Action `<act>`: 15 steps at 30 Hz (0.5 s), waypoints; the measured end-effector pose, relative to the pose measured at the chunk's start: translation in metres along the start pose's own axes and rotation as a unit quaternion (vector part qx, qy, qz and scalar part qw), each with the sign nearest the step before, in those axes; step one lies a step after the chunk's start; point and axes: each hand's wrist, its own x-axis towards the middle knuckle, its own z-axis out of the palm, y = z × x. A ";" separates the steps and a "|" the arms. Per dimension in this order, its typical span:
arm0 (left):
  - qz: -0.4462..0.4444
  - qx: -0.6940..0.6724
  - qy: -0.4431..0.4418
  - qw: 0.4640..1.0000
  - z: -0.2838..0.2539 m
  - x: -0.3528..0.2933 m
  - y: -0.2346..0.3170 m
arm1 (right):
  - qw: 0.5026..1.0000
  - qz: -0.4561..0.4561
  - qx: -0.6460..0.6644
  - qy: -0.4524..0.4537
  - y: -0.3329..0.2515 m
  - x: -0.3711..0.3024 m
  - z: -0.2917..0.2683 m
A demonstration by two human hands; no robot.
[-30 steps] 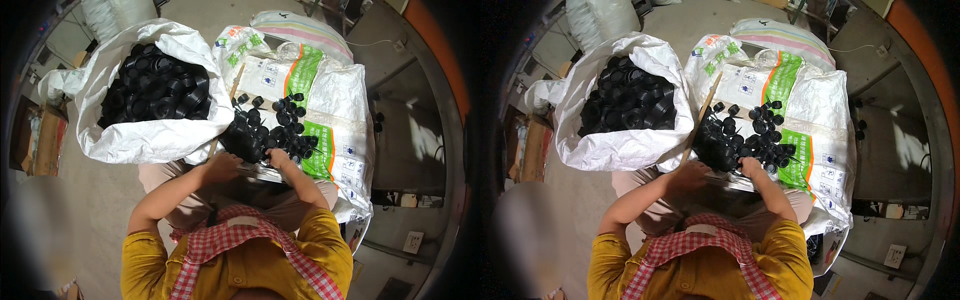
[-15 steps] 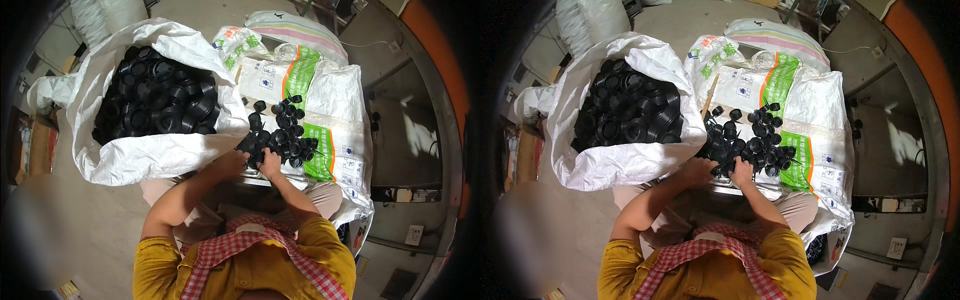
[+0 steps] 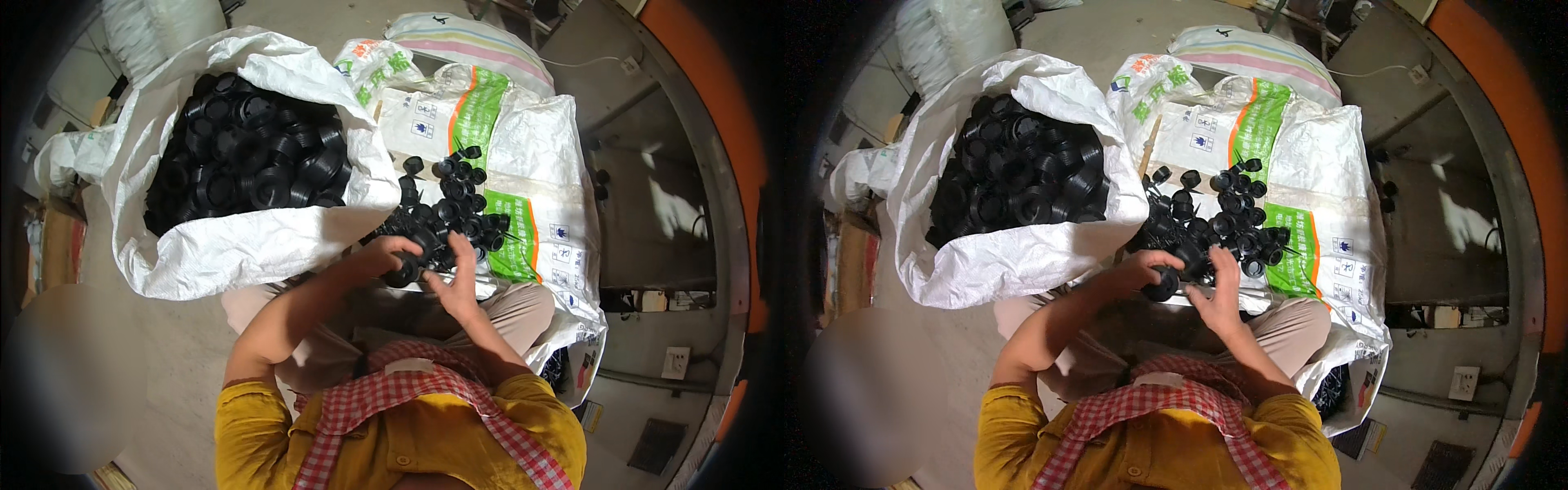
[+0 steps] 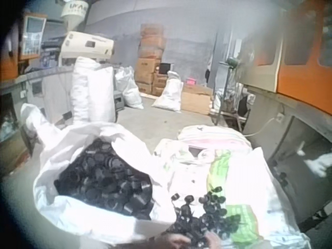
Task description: The person sits on the floor and repeatedly picks black plastic caps and pins from piles, inserts the pins into the caps, and places the assembled units into a white sack. The person handles the parts by hand without visible tools.
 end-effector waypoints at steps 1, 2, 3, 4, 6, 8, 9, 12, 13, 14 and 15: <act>-0.021 -0.031 -0.086 0.996 0.000 -0.006 0.004 | 0.992 -0.072 -0.022 -0.103 -0.007 0.005 -0.010; -0.061 0.055 -0.117 0.990 -0.002 -0.004 -0.006 | 0.967 -0.144 -0.043 -0.204 -0.013 0.009 -0.017; -0.070 0.091 -0.098 0.989 0.002 -0.005 -0.009 | 0.963 -0.160 -0.005 -0.218 -0.021 0.010 -0.019; -0.078 0.127 -0.077 0.986 0.005 -0.007 -0.011 | 0.959 -0.168 0.013 -0.227 -0.015 0.009 -0.019; -0.033 0.096 -0.020 0.995 0.010 -0.009 -0.022 | 0.950 -0.185 0.051 -0.246 -0.004 0.011 -0.020; -0.077 0.108 -0.027 0.991 0.009 -0.011 -0.029 | 0.958 -0.170 0.009 -0.229 -0.019 0.011 -0.023; -0.142 0.135 -0.066 0.978 0.009 -0.011 -0.026 | 0.962 -0.166 -0.014 -0.215 -0.022 0.009 -0.022; -0.172 0.118 -0.076 0.975 0.017 -0.019 -0.023 | 0.959 -0.153 -0.096 -0.218 -0.022 0.005 -0.019; -0.080 0.269 -0.040 0.959 0.018 -0.017 -0.023 | 0.955 -0.148 -0.126 -0.226 -0.021 0.003 -0.017; 0.014 0.412 -0.003 0.911 0.018 -0.014 -0.022 | 0.954 -0.008 -0.007 -0.301 -0.017 0.000 -0.015; 0.136 0.562 -0.056 0.814 0.029 -0.016 0.012 | 0.916 0.136 0.108 -0.361 -0.011 -0.003 -0.017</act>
